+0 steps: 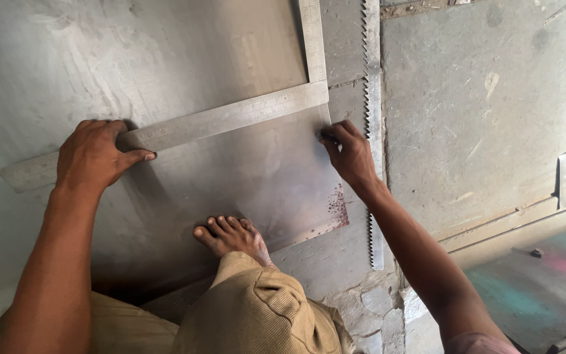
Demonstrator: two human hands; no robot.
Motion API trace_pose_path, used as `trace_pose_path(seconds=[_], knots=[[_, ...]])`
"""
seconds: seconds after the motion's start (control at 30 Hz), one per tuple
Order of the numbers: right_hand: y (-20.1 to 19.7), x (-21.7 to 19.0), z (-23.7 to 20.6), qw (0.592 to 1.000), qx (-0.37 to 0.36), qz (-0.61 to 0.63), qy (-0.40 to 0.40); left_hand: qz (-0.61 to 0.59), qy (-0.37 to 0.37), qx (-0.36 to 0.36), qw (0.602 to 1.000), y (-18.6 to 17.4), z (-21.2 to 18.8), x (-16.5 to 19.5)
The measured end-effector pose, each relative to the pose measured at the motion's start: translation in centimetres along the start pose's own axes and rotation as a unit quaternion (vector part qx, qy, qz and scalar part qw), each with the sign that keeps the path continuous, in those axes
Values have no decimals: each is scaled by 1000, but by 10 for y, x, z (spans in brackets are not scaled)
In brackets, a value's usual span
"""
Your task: The person marks lines on a large metal sheet using a framing square and a marking tool while crouching on the floor.
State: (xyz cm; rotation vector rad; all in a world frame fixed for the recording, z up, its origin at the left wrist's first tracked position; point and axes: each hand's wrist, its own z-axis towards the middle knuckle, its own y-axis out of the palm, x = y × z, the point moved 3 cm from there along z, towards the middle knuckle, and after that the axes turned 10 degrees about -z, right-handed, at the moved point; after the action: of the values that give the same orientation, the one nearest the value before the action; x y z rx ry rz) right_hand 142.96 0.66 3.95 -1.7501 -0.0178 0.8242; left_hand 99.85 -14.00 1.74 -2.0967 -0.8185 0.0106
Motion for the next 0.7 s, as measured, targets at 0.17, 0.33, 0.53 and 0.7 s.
trace_pose_path(seconds=[0.17, 0.33, 0.53, 0.7], knots=[[-1, 2, 24, 1000, -3, -23, 13, -4, -3, -3, 1000, -1, 1, 0], [1, -2, 39, 1000, 7, -13, -6, -3, -24, -32, 999, -1, 1, 0], [5, -5, 48, 999, -11, -11, -39, -5, -8, -18, 1000, -3, 1, 2], [5, -6, 51, 998, -7, -31, -46, 5, -11, -21, 1000, -3, 2, 2]])
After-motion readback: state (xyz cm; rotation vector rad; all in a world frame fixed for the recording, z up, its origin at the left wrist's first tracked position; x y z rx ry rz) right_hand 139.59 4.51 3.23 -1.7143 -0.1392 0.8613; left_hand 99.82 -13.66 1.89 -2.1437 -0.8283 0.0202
